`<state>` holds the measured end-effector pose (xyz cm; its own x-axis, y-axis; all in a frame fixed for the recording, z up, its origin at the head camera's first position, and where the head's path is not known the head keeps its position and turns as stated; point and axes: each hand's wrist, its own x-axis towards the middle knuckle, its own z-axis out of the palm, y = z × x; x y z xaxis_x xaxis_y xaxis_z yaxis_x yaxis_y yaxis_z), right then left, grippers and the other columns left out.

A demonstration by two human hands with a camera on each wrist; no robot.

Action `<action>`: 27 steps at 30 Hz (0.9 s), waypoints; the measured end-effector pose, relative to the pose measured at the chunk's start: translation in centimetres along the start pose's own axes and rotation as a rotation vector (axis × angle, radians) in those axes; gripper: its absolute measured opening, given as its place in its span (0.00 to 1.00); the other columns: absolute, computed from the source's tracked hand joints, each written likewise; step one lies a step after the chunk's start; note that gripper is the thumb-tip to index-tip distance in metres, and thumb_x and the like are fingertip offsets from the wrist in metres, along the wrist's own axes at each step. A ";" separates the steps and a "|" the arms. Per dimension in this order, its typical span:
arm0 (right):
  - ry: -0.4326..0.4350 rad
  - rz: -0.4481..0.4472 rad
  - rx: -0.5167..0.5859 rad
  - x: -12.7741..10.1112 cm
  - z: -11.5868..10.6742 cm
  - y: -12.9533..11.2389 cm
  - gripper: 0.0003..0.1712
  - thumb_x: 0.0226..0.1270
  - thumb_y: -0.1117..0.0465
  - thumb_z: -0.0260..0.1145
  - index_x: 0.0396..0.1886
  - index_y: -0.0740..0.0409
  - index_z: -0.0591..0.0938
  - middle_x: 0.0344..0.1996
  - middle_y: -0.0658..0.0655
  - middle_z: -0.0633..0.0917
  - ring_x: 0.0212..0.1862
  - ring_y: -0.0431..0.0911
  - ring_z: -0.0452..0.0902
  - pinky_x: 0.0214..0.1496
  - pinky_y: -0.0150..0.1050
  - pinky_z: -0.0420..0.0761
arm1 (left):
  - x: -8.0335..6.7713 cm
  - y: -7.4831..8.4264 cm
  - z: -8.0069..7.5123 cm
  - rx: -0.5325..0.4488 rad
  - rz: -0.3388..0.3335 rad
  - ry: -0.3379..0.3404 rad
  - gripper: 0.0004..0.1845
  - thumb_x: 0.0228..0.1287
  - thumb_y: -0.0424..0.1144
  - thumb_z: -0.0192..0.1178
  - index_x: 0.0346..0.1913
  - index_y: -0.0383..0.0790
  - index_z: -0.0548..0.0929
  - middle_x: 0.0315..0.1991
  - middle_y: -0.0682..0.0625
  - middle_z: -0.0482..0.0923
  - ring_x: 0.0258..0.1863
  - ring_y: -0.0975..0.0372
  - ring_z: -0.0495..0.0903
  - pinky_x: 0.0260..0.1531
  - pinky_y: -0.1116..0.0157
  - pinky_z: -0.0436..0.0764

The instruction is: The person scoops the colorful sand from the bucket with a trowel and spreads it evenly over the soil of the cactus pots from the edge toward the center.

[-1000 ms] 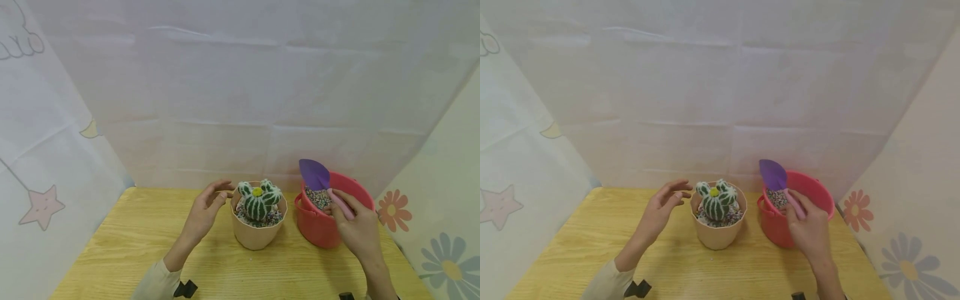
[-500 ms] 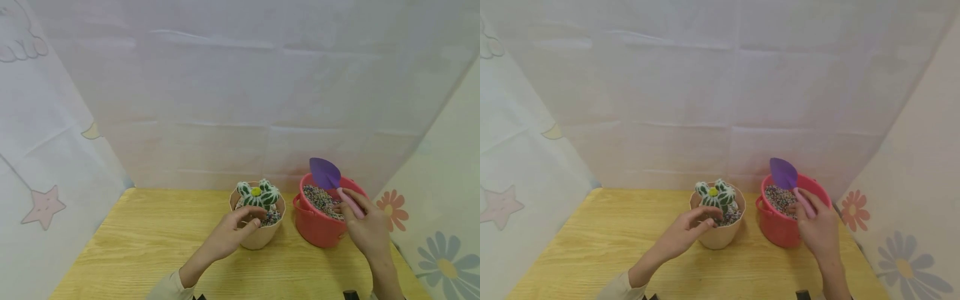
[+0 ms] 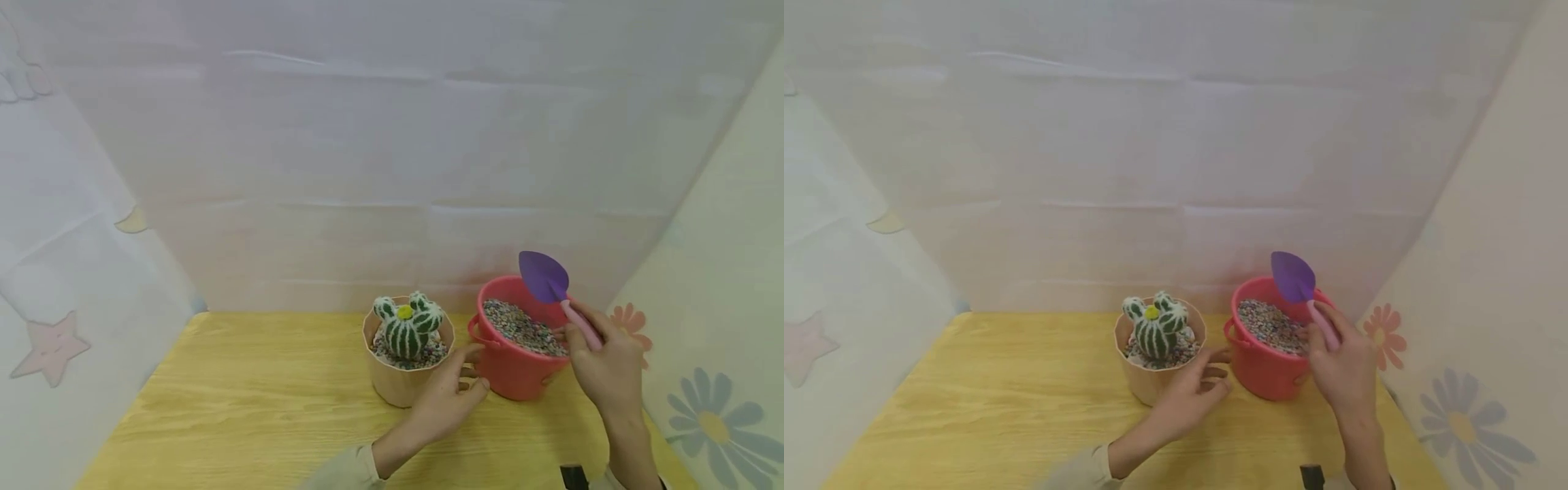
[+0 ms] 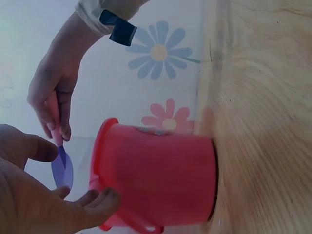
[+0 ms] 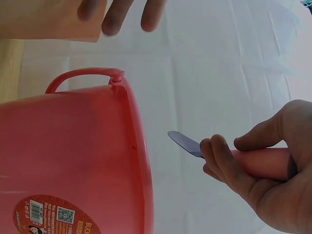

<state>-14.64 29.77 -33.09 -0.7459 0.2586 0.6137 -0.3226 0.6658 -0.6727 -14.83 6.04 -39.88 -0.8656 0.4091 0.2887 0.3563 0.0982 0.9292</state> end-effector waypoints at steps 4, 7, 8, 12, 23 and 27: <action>-0.035 0.028 0.044 0.5 -0.2 -0.1 0.21 0.70 0.69 0.64 0.61 0.57 0.85 0.39 0.61 0.89 0.34 0.30 0.83 0.24 0.26 0.74 | 0.9 0.2 1.3 0.070 -0.021 0.049 0.30 0.73 0.45 0.59 0.75 0.49 0.67 0.65 0.49 0.72 0.58 0.60 0.75 0.56 0.53 0.76; -0.066 0.047 0.087 0.7 -0.4 -0.2 0.21 0.72 0.68 0.62 0.63 0.59 0.83 0.36 0.61 0.89 0.31 0.34 0.85 0.24 0.26 0.77 | 1.4 0.1 2.1 0.110 -0.041 0.099 0.32 0.71 0.46 0.60 0.76 0.47 0.66 0.67 0.49 0.70 0.61 0.56 0.72 0.59 0.53 0.73; -0.074 0.055 0.084 0.7 -0.4 -0.3 0.21 0.72 0.68 0.62 0.63 0.60 0.83 0.35 0.61 0.89 0.31 0.33 0.85 0.25 0.26 0.78 | 1.6 -0.1 2.4 0.109 -0.046 0.120 0.33 0.71 0.45 0.60 0.76 0.46 0.65 0.67 0.47 0.70 0.62 0.56 0.72 0.60 0.53 0.72; -0.070 0.068 0.040 0.7 -0.5 -0.3 0.20 0.72 0.67 0.62 0.62 0.60 0.84 0.34 0.60 0.89 0.31 0.31 0.84 0.26 0.26 0.78 | 2.5 -0.6 3.5 0.003 -0.079 0.216 0.39 0.71 0.43 0.60 0.80 0.49 0.56 0.71 0.45 0.63 0.69 0.53 0.66 0.65 0.49 0.67; 0.020 0.010 -0.005 0.8 -0.8 0.3 0.18 0.67 0.70 0.67 0.56 0.60 0.87 0.37 0.61 0.90 0.31 0.28 0.82 0.20 0.27 0.70 | 6.2 -2.2 6.0 -0.117 -0.207 0.369 0.45 0.72 0.56 0.59 0.83 0.48 0.49 0.77 0.47 0.58 0.74 0.52 0.58 0.69 0.46 0.61; 0.035 0.012 -0.020 0.8 -0.9 0.6 0.18 0.66 0.69 0.68 0.55 0.60 0.88 0.35 0.61 0.90 0.30 0.27 0.79 0.22 0.26 0.70 | 6.9 -2.6 6.5 -0.129 -0.181 0.379 0.48 0.71 0.58 0.60 0.83 0.47 0.46 0.79 0.45 0.54 0.75 0.50 0.56 0.69 0.44 0.60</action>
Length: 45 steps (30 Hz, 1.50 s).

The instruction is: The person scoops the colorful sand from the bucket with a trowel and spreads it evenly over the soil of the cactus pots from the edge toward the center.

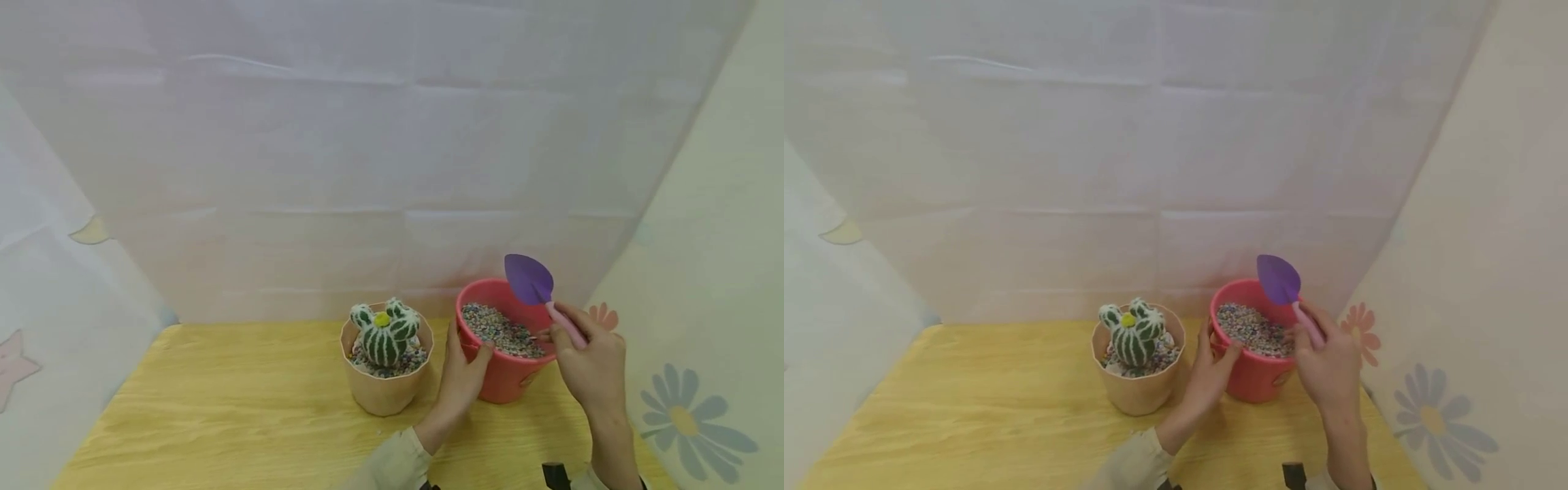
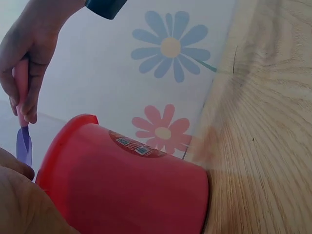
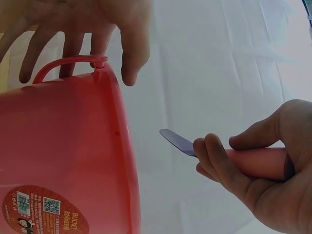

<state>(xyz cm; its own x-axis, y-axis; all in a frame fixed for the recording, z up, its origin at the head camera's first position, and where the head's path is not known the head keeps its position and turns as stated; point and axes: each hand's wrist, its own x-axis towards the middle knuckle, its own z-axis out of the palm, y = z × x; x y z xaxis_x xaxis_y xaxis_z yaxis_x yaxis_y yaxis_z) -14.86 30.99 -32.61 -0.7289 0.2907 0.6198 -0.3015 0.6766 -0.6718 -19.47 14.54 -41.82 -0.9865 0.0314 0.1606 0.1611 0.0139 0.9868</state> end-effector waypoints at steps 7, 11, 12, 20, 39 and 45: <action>-0.043 0.012 0.075 -0.3 -0.1 0.6 0.18 0.69 0.71 0.65 0.58 0.63 0.86 0.28 0.60 0.89 0.24 0.33 0.83 0.13 0.30 0.65 | 0.5 -0.4 1.2 -0.043 0.016 0.018 0.48 0.71 0.54 0.63 0.83 0.53 0.46 0.79 0.49 0.53 0.74 0.53 0.58 0.68 0.47 0.63; -0.071 0.038 0.085 -0.2 -0.4 1.2 0.19 0.70 0.71 0.63 0.59 0.64 0.84 0.31 0.62 0.89 0.28 0.35 0.86 0.16 0.29 0.70 | 1.1 -1.0 2.2 -0.034 0.028 0.033 0.48 0.69 0.51 0.64 0.83 0.57 0.46 0.78 0.51 0.54 0.74 0.54 0.58 0.68 0.47 0.63; -0.079 0.049 0.070 -0.1 -0.5 1.4 0.19 0.71 0.70 0.63 0.60 0.63 0.84 0.31 0.62 0.89 0.28 0.36 0.86 0.16 0.30 0.70 | 1.3 -1.2 2.6 -0.031 0.032 0.036 0.48 0.68 0.52 0.64 0.83 0.60 0.46 0.78 0.52 0.55 0.74 0.55 0.58 0.68 0.48 0.63; -0.224 0.066 -0.093 0.4 -2.5 4.6 0.22 0.75 0.62 0.62 0.65 0.64 0.80 0.35 0.60 0.90 0.31 0.41 0.85 0.15 0.34 0.67 | 1.5 -3.3 5.2 0.055 0.088 0.006 0.50 0.66 0.58 0.62 0.82 0.66 0.42 0.79 0.54 0.53 0.72 0.52 0.60 0.63 0.47 0.69; -0.868 0.283 -0.083 11.8 -9.2 7.2 0.24 0.74 0.64 0.62 0.58 0.82 0.77 0.42 0.66 0.87 0.38 0.55 0.88 0.46 0.47 0.85 | 2.3 -2.9 8.4 0.125 0.155 0.022 0.50 0.67 0.63 0.60 0.82 0.70 0.39 0.79 0.58 0.50 0.73 0.53 0.57 0.63 0.46 0.68; -0.941 0.357 -0.064 12.6 -9.1 8.3 0.24 0.71 0.62 0.68 0.56 0.79 0.81 0.36 0.68 0.88 0.35 0.54 0.86 0.42 0.43 0.86 | 2.1 -2.9 8.4 0.149 0.125 0.023 0.50 0.67 0.66 0.58 0.81 0.72 0.37 0.80 0.59 0.48 0.74 0.52 0.55 0.62 0.44 0.69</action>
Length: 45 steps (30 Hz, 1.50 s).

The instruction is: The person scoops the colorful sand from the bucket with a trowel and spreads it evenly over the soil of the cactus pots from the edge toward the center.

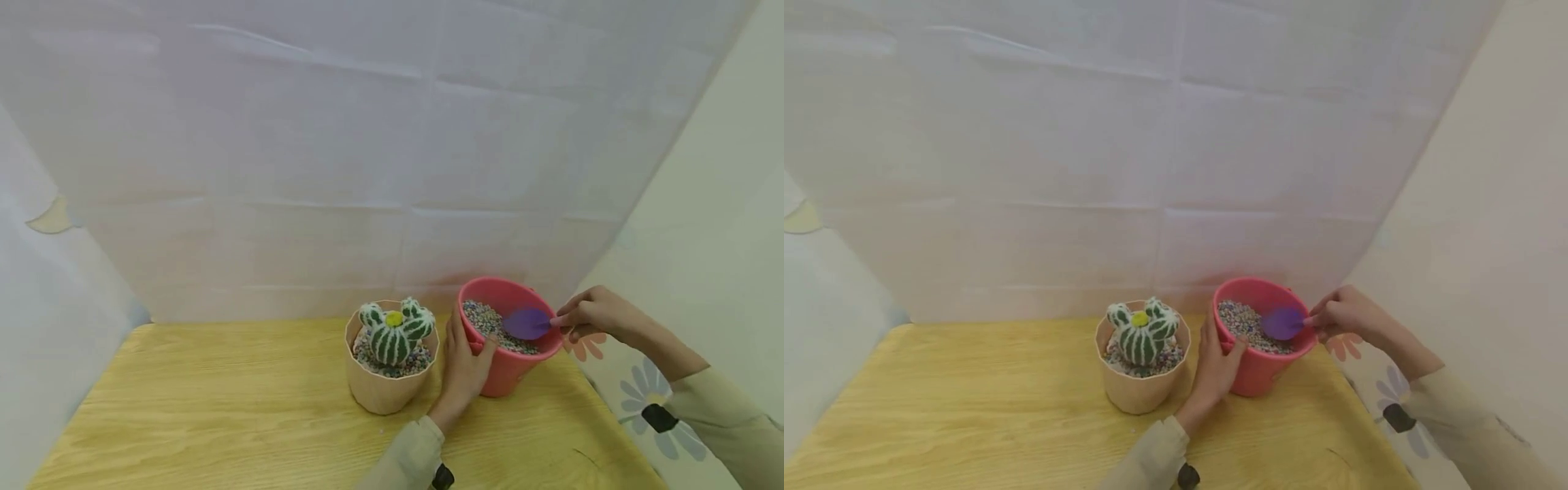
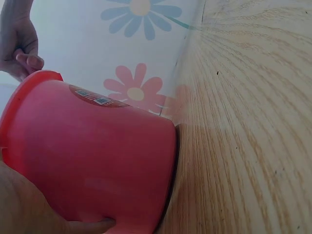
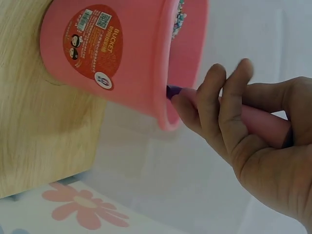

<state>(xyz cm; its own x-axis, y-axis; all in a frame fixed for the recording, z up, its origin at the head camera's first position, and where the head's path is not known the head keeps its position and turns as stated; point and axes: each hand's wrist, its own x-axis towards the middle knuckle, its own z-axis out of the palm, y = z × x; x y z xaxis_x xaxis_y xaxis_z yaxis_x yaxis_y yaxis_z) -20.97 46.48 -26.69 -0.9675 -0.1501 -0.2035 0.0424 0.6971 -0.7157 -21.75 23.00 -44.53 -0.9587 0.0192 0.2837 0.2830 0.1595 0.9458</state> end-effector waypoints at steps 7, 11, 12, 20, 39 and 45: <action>-0.056 0.015 0.001 1.4 0.6 0.7 0.15 0.69 0.61 0.69 0.37 0.74 0.86 0.24 0.63 0.85 0.24 0.46 0.78 0.28 0.35 0.79 | -0.1 -0.2 -0.3 -0.005 -0.009 -0.014 0.50 0.67 0.66 0.59 0.81 0.73 0.36 0.80 0.59 0.48 0.75 0.51 0.55 0.62 0.43 0.68; -0.092 0.017 0.033 2.2 0.8 0.7 0.13 0.69 0.64 0.68 0.32 0.75 0.85 0.22 0.59 0.82 0.23 0.42 0.73 0.26 0.32 0.76 | -0.1 -0.4 -0.4 -0.045 0.010 -0.022 0.51 0.67 0.62 0.62 0.81 0.74 0.37 0.79 0.61 0.48 0.75 0.54 0.56 0.63 0.44 0.68; -0.106 0.016 0.046 2.3 0.8 0.7 0.13 0.69 0.65 0.68 0.35 0.76 0.85 0.23 0.60 0.83 0.23 0.42 0.73 0.26 0.31 0.76 | -0.1 -0.5 -0.4 -0.065 0.015 -0.022 0.51 0.67 0.61 0.63 0.80 0.75 0.38 0.79 0.62 0.49 0.74 0.55 0.56 0.64 0.45 0.67; -0.161 0.062 0.138 3.1 1.4 2.0 0.18 0.72 0.72 0.58 0.55 0.83 0.79 0.46 0.70 0.86 0.25 0.39 0.77 0.25 0.29 0.75 | -0.9 -0.8 -0.2 -0.254 0.061 -0.040 0.53 0.63 0.53 0.69 0.81 0.71 0.44 0.78 0.57 0.55 0.71 0.60 0.63 0.64 0.53 0.69; -0.114 -0.163 -0.094 5.6 5.4 4.0 0.19 0.78 0.59 0.62 0.56 0.70 0.84 0.30 0.61 0.88 0.30 0.52 0.85 0.34 0.44 0.85 | 0.4 -1.2 0.6 -0.229 0.079 0.029 0.54 0.60 0.51 0.71 0.81 0.71 0.46 0.76 0.52 0.60 0.68 0.60 0.66 0.62 0.52 0.72; -0.093 -0.195 -0.121 4.7 5.4 4.8 0.19 0.79 0.60 0.60 0.60 0.68 0.82 0.31 0.59 0.88 0.33 0.52 0.86 0.32 0.44 0.86 | 0.2 -1.3 1.0 -0.205 0.020 -0.005 0.53 0.61 0.57 0.69 0.80 0.77 0.44 0.76 0.63 0.55 0.70 0.62 0.63 0.63 0.53 0.69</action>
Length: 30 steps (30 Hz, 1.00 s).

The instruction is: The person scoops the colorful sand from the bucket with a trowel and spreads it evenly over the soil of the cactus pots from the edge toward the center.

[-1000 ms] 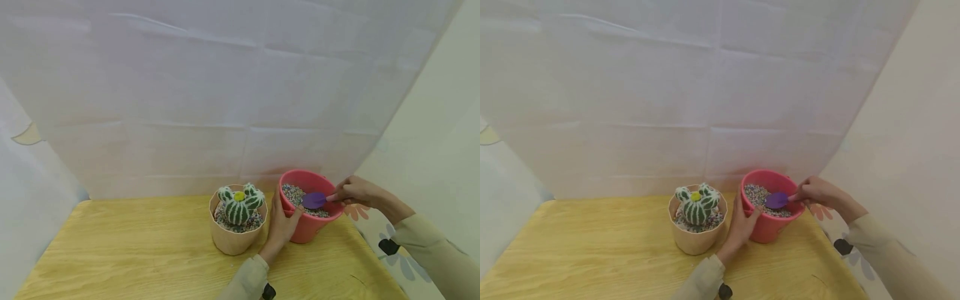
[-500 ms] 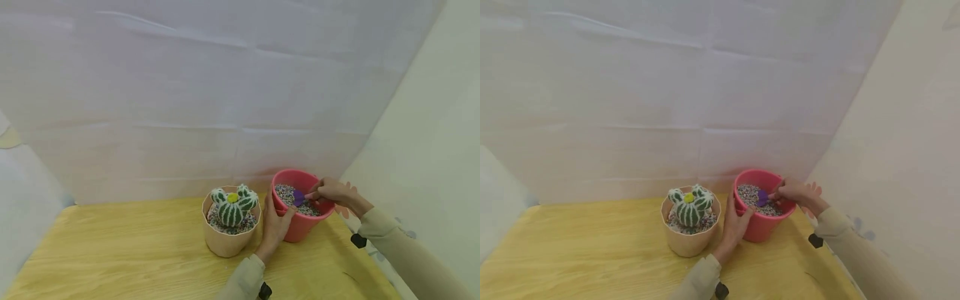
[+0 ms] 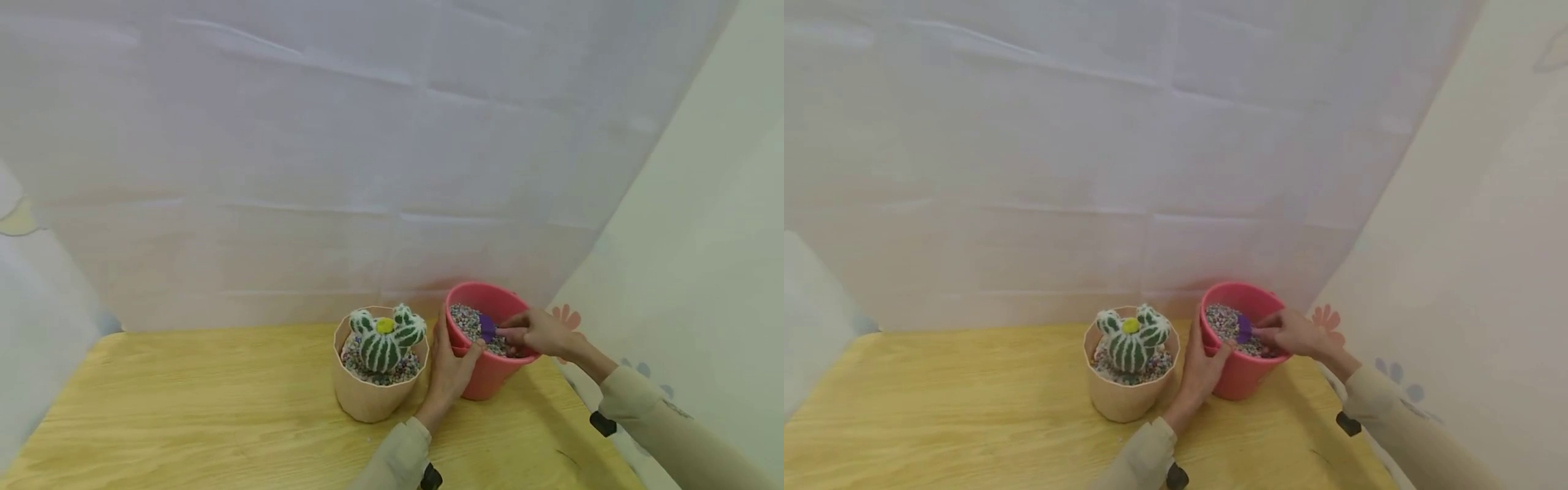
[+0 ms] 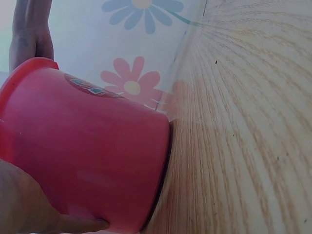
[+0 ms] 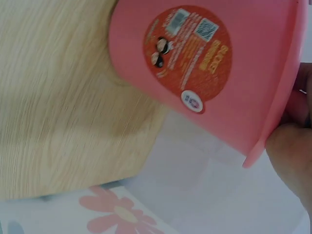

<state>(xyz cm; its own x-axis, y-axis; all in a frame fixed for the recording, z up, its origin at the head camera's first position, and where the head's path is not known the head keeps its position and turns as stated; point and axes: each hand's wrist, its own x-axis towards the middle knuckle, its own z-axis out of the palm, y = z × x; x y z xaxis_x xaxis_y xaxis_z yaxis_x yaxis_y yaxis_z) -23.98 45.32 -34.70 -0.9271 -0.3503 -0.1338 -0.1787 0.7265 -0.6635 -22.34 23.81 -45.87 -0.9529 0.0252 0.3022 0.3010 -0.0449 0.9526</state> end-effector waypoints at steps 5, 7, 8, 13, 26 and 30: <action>-0.020 -0.046 0.054 -0.8 -0.2 0.1 0.20 0.79 0.63 0.59 0.63 0.70 0.80 0.35 0.62 0.88 0.37 0.56 0.87 0.34 0.45 0.86 | -0.3 0.1 0.2 -0.010 0.011 -0.001 0.52 0.62 0.58 0.69 0.81 0.74 0.45 0.76 0.61 0.56 0.71 0.58 0.62 0.64 0.49 0.68; -0.033 -0.059 0.066 -1.2 -0.3 0.0 0.21 0.80 0.63 0.59 0.64 0.71 0.78 0.37 0.63 0.88 0.38 0.55 0.87 0.36 0.45 0.86 | -0.3 0.1 0.3 -0.016 0.012 -0.001 0.52 0.62 0.57 0.69 0.81 0.74 0.45 0.76 0.61 0.56 0.72 0.58 0.61 0.65 0.48 0.66; -0.032 -0.056 0.059 -1.4 -0.4 -0.1 0.21 0.80 0.63 0.59 0.64 0.70 0.79 0.38 0.62 0.88 0.38 0.54 0.87 0.37 0.44 0.86 | -0.3 0.1 0.3 -0.019 0.014 -0.001 0.52 0.62 0.57 0.69 0.81 0.74 0.45 0.76 0.61 0.56 0.71 0.58 0.61 0.65 0.49 0.66; -0.035 -0.090 0.009 -1.9 -0.5 -0.7 0.21 0.80 0.62 0.59 0.65 0.67 0.79 0.41 0.59 0.89 0.38 0.51 0.87 0.38 0.42 0.85 | 0.1 -0.1 0.3 -0.008 0.003 0.007 0.53 0.60 0.57 0.70 0.80 0.78 0.44 0.74 0.65 0.57 0.69 0.62 0.63 0.63 0.54 0.68; -0.114 -0.074 0.203 -2.8 -1.9 -0.3 0.19 0.79 0.64 0.58 0.64 0.65 0.81 0.59 0.66 0.82 0.53 0.60 0.83 0.52 0.43 0.82 | -0.2 0.4 0.2 -0.024 0.009 -0.027 0.53 0.61 0.61 0.68 0.80 0.76 0.43 0.78 0.62 0.53 0.73 0.58 0.58 0.66 0.49 0.64; -0.168 -0.021 0.493 -2.3 -2.1 0.1 0.22 0.80 0.69 0.53 0.66 0.81 0.71 0.61 0.74 0.77 0.57 0.66 0.78 0.55 0.49 0.80 | 0.1 0.4 0.2 -0.025 0.033 -0.029 0.53 0.62 0.60 0.68 0.81 0.73 0.43 0.78 0.60 0.54 0.73 0.57 0.58 0.66 0.48 0.65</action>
<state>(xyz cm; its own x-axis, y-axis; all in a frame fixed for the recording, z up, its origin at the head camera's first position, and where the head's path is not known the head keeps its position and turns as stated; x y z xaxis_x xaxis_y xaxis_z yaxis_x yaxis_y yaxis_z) -22.54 47.47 -32.86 -0.8522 -0.4808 -0.2063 0.0177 0.3676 -0.9298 -22.30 23.98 -45.46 -0.9408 0.0520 0.3349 0.3310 -0.0710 0.9410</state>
